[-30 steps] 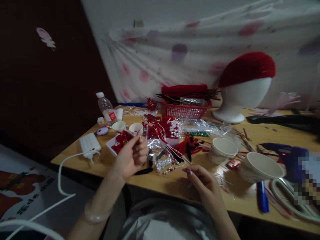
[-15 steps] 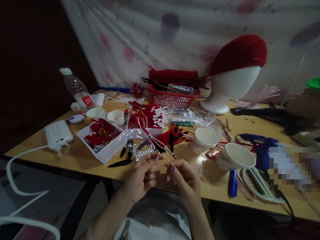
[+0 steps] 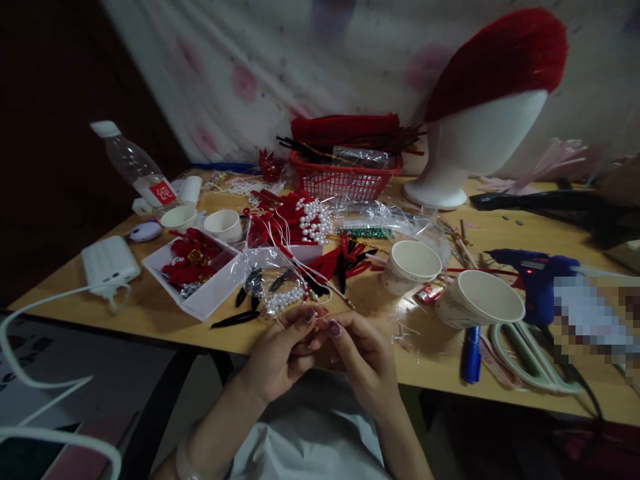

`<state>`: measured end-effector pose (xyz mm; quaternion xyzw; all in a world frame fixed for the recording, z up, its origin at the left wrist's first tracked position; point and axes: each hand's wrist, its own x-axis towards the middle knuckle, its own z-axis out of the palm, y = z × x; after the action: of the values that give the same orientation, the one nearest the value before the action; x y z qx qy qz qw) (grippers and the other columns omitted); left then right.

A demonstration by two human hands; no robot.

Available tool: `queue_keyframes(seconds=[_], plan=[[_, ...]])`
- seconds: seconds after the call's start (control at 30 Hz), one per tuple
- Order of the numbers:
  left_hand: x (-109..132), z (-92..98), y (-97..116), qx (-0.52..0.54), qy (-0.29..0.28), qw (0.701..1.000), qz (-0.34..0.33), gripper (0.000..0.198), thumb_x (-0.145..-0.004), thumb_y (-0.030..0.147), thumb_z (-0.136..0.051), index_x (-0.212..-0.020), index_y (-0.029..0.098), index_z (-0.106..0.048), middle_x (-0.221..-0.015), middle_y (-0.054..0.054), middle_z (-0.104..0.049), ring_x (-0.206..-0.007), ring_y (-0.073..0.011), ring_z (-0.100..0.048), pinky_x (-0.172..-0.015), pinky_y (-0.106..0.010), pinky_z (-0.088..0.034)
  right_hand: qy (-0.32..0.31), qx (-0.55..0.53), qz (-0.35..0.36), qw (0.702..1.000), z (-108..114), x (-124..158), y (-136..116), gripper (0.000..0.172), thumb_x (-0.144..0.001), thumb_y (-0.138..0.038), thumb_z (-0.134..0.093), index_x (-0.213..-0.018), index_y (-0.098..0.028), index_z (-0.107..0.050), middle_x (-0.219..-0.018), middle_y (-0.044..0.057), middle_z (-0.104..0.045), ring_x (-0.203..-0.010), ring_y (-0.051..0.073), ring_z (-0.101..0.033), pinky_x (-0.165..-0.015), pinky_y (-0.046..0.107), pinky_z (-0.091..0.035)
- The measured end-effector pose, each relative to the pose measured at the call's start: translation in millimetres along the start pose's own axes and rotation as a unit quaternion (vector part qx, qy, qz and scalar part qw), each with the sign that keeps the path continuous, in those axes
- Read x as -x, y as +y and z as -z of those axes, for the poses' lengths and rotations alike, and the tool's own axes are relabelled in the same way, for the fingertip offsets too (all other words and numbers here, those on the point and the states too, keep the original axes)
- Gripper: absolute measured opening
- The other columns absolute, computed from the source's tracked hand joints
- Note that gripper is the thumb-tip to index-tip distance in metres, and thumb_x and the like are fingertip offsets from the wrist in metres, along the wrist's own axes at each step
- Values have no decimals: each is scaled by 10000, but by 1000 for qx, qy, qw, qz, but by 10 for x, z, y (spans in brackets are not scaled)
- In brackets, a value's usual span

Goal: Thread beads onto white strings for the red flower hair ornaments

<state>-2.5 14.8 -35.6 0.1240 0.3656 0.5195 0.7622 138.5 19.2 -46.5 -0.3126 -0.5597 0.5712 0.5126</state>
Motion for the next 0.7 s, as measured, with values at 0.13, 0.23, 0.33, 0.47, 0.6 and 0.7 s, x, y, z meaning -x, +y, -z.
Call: queue_keyframes(seconds=[0.13, 0.23, 0.33, 0.47, 0.6, 0.7], plan=[[15, -19, -8, -16, 2, 1000, -3, 407, -504, 361, -978, -765, 155, -742, -528, 21, -618, -431, -41, -495, -369, -84, -328, 13, 19, 37, 999, -9, 7, -14, 214, -988, -313, -579, -849, -218, -710, -712, 9, -688, -583, 117, -595, -589, 209, -510], [24, -37, -12, -17, 13, 1000, -4, 410, -481, 359, -986, -757, 172, -747, -529, 16, -647, -465, -72, -572, -443, -129, -462, 20, 22, 46, 998, -15, 17, -12, 216, -983, -302, -582, -816, -212, -686, -675, 4, -663, -600, 126, -623, -573, 204, -514], [17, -31, -11, -10, 6, 1000, 2, 391, -502, 357, -979, -754, 175, -742, -462, 55, -557, -420, -47, -505, -420, -112, -429, 20, 23, 38, 999, -13, 33, 11, 205, -981, -310, -582, -825, -211, -671, -663, 2, -657, -582, 128, -627, -545, 206, -516], [4, -3, -3, -7, 5, 1000, 16, 374, -518, 345, -973, -738, 165, -730, -434, 118, -364, -355, 12, -261, -330, -66, -245, 10, 42, 35, 998, -5, 45, 44, 197, -986, -318, -570, -855, -204, -664, -696, 16, -675, -597, 138, -640, -548, 223, -521], [5, 7, 5, -11, -4, 999, 32, 383, -502, 351, -975, -727, 159, -731, -450, 125, -316, -365, 15, -174, -300, -62, -170, 5, 58, 49, 997, -2, 39, 47, 199, -989, -298, -562, -839, -206, -653, -678, 9, -665, -590, 134, -625, -547, 224, -507], [11, 3, 7, -8, -7, 999, 33, 372, -509, 345, -972, -726, 152, -738, -459, 121, -321, -376, 17, -152, -296, -59, -173, 8, 61, 45, 997, -1, 39, 39, 199, -991, -304, -558, -842, -208, -649, -673, 6, -657, -581, 133, -615, -536, 223, -497]])
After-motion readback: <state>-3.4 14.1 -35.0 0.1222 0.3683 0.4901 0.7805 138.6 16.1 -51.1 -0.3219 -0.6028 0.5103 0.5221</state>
